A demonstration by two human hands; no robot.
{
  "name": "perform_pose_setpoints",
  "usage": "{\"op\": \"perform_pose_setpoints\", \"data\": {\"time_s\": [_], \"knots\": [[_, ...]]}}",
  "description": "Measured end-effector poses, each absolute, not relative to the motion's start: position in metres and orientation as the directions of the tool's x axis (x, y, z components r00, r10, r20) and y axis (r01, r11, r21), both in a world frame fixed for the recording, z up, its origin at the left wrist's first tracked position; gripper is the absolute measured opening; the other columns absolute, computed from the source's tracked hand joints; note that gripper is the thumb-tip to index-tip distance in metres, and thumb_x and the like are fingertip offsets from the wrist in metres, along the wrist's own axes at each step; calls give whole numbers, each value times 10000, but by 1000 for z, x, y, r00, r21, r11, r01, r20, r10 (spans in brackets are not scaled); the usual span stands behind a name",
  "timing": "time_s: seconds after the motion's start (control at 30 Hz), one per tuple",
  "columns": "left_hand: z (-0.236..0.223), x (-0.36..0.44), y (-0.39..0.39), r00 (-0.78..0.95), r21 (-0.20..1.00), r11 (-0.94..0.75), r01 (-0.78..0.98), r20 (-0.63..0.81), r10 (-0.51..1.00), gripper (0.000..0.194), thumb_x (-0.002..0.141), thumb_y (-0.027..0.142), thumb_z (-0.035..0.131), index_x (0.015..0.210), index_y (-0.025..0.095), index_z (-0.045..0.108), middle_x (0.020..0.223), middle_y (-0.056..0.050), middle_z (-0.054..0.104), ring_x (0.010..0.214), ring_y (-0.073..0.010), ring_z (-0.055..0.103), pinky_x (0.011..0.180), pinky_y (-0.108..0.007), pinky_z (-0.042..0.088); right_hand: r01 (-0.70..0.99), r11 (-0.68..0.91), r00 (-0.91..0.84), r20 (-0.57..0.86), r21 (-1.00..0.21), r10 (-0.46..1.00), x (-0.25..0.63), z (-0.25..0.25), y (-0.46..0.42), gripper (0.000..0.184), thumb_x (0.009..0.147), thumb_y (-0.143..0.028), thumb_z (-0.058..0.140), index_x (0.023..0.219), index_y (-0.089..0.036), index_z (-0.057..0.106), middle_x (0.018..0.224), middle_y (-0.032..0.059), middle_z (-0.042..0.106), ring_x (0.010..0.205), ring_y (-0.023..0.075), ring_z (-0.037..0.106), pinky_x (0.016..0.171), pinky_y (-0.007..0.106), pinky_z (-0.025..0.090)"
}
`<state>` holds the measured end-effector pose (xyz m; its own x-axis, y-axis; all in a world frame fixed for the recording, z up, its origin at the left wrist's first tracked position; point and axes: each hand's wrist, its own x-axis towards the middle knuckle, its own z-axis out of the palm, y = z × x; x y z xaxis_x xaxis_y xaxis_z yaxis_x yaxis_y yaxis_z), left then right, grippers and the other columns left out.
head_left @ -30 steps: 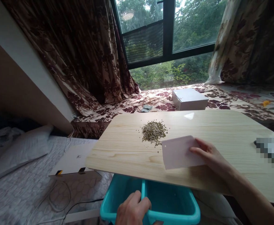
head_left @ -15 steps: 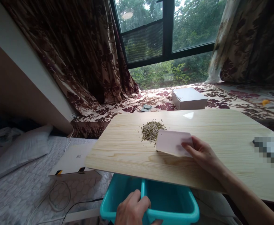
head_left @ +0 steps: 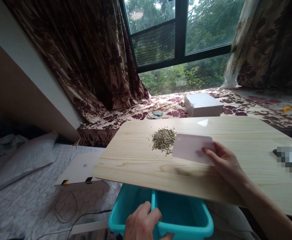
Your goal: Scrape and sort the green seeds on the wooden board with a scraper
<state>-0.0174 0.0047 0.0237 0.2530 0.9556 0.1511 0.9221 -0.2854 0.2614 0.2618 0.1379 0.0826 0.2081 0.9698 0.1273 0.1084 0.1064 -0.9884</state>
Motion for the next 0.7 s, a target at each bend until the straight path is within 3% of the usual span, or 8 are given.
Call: {"op": "perform_pose_setpoints", "data": {"time_s": [0.13, 0.27, 0.7], "knots": [[24, -17, 5, 237, 270, -265, 926, 130, 963, 191, 631, 252, 742, 720, 243, 573, 739, 34, 547, 735, -163, 610, 605, -262, 373, 90, 79, 329, 105, -993, 938, 264, 77, 144, 244, 710, -346, 720, 922, -235, 674, 813, 31, 762, 785, 230, 702, 698, 303, 550], [25, -18, 5, 247, 278, -275, 920, 133, 960, 195, 643, 255, 751, 728, 247, 575, 743, 36, 550, 737, -162, 611, 608, -260, 378, 151, 110, 290, 150, -982, 945, 265, 72, 147, 181, 704, -340, 699, 847, -235, 668, 755, 17, 734, 728, 218, 680, 646, 295, 523], [22, -16, 3, 244, 246, -285, 926, 186, 952, 225, 596, 249, 773, 720, 250, 586, 726, 39, 551, 715, -160, 616, 600, -263, 389, 248, 101, 260, 166, -964, 951, 267, 70, 146, 197, 725, -376, 648, 853, -226, 642, 750, 11, 681, 754, 222, 657, 690, 320, 493]]}}
